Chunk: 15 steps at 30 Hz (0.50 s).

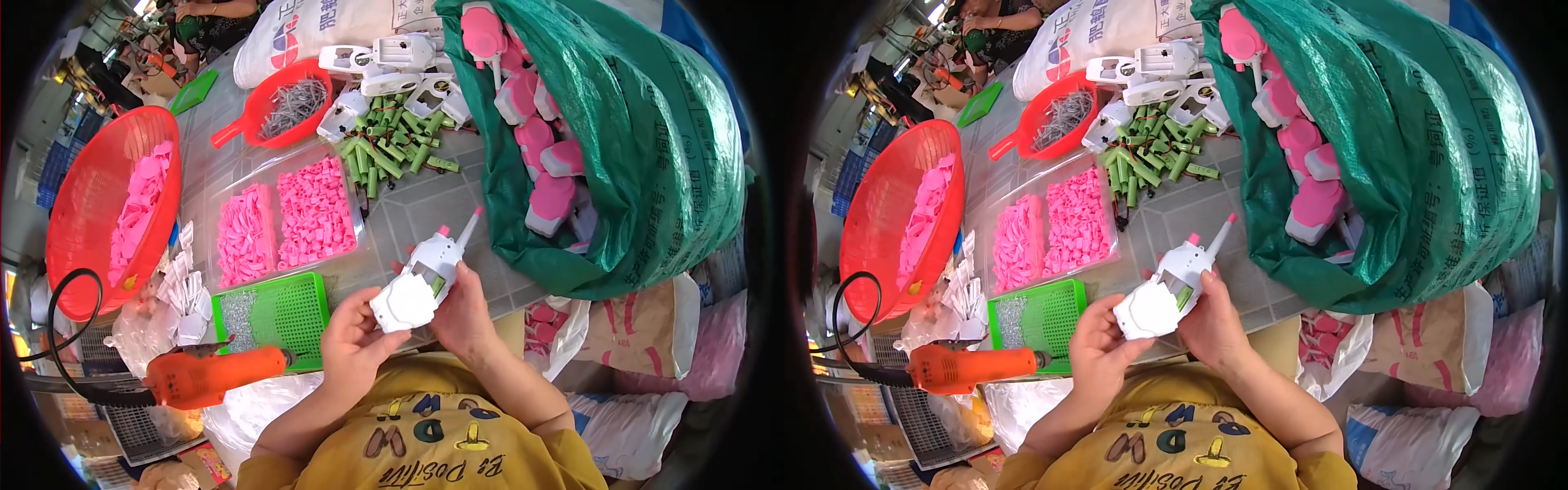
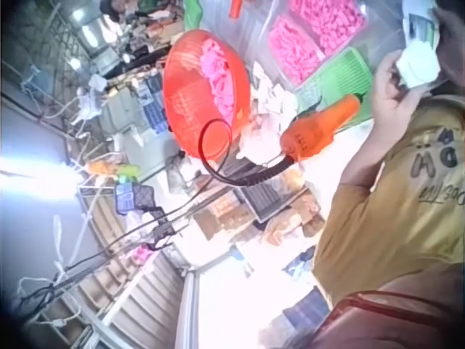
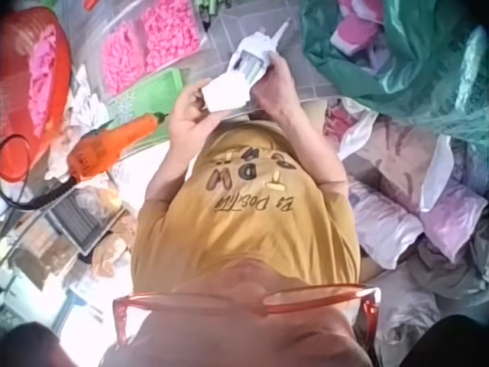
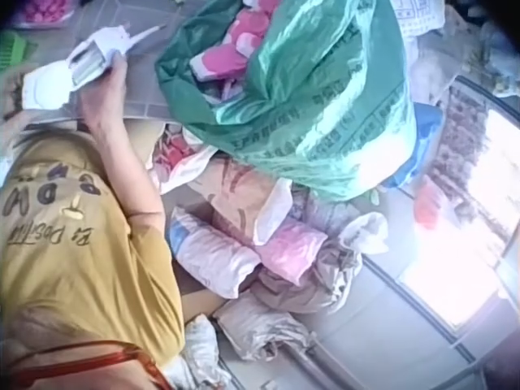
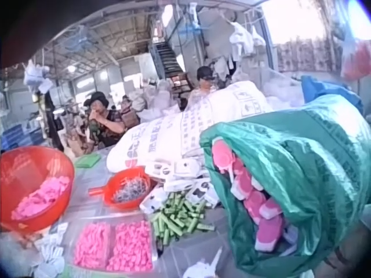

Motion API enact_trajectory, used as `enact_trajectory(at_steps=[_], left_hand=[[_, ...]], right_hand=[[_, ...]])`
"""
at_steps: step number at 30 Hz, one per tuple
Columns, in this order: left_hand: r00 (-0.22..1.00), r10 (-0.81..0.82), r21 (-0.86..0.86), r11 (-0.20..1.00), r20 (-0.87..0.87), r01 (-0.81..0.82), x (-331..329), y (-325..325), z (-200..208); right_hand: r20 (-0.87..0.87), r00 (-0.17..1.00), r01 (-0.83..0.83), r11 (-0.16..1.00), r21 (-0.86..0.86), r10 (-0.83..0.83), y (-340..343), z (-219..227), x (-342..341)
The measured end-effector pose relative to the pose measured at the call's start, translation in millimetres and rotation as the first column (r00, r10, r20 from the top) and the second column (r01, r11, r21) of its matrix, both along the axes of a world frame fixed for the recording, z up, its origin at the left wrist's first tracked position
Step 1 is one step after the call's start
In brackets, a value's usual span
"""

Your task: Assembling plastic toy walkie-talkies by fitting internal components and using a glue gun.

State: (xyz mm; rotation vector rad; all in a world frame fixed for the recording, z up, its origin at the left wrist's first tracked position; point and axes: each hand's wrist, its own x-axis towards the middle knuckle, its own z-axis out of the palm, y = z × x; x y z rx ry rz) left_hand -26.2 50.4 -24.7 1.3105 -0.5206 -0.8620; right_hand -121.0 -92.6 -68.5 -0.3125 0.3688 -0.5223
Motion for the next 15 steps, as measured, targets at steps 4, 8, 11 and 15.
enact_trajectory(at_steps=[4, 8, 11, 15], left_hand=[[0.997, 0.078, -0.055, 0.995, 0.010, -0.077, -4.3, -6.6, -10.5], [0.990, 0.115, -0.058, 0.992, 0.082, -0.111, -4.1, -7.5, -15.1], [0.990, 0.120, -0.049, 0.992, 0.075, -0.116, -5.0, -8.1, -13.4], [0.985, 0.119, -0.052, 0.992, 0.128, -0.114, -4.9, -6.4, -14.0]], right_hand=[[-0.003, 1.000, 0.000, 0.999, -0.047, -0.001, 7.2, 0.3, -1.8], [0.065, 0.998, 0.011, 1.000, -0.017, -0.009, 12.5, 1.1, -3.1], [0.077, 0.997, 0.009, 0.997, -0.081, -0.003, 15.7, 1.8, -2.0], [0.052, 0.998, 0.041, 0.995, -0.090, -0.036, 17.4, 5.3, 0.7]])
